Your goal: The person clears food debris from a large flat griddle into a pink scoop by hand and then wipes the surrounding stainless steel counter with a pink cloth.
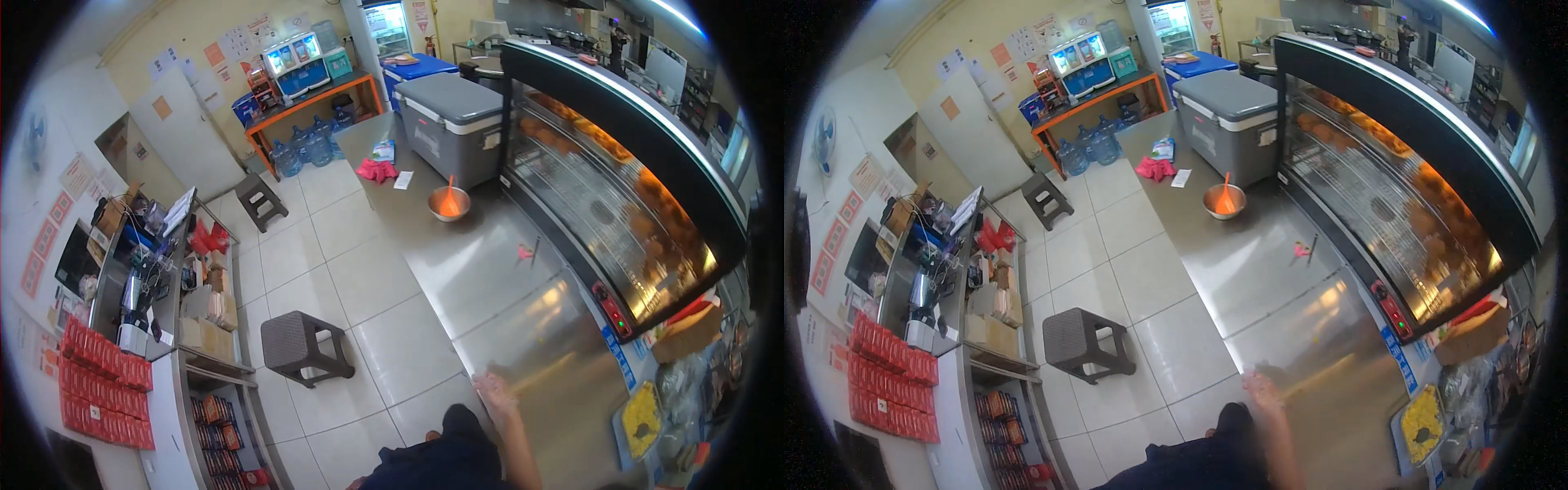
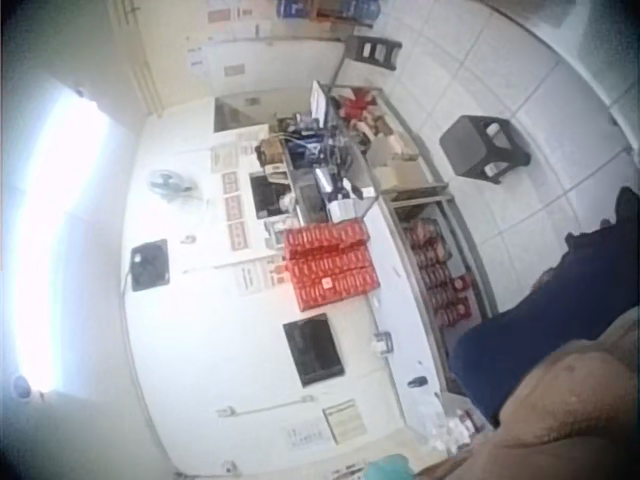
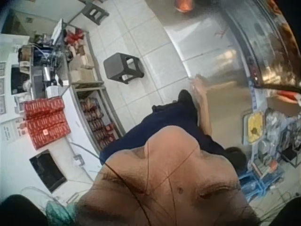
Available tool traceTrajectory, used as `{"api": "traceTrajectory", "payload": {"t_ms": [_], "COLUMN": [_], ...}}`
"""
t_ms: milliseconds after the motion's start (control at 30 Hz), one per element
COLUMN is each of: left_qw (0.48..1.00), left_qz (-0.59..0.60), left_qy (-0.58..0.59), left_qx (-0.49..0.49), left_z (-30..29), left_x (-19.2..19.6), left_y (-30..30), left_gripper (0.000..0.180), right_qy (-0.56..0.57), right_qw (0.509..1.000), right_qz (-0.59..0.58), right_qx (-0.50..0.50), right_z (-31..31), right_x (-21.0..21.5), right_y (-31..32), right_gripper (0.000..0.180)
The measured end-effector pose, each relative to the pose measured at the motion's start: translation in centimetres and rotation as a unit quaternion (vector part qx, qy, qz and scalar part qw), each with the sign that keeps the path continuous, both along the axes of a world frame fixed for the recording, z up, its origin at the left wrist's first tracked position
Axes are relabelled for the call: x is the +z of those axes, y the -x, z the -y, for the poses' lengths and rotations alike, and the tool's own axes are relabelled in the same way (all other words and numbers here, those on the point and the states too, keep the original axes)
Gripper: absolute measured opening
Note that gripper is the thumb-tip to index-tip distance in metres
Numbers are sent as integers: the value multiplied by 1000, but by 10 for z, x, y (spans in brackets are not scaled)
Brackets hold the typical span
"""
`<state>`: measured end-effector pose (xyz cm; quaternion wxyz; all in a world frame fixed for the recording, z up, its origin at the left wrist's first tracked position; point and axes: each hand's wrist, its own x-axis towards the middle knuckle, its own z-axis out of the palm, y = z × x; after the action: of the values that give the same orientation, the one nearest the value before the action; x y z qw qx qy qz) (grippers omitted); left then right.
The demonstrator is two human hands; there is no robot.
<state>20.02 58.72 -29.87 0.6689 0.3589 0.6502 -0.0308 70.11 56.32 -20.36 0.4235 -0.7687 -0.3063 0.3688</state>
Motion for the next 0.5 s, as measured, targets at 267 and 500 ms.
{"api": "traceTrajectory", "payload": {"t_ms": [267,500], "left_qw": [995,988], "left_qz": [-3,9], "left_qy": [-41,-84], "left_qx": [90,133], "left_z": [-205,-371], "left_x": [-13,-6], "left_y": [-40,-77], "left_gripper": [34,34], "right_qy": [-220,-125], "right_qw": [902,848], "right_qz": [-351,-386], "right_qx": [-120,-341], "right_z": [-298,-549], "right_x": [-62,-120], "right_y": [-153,-254], "right_gripper": [59,81]}}
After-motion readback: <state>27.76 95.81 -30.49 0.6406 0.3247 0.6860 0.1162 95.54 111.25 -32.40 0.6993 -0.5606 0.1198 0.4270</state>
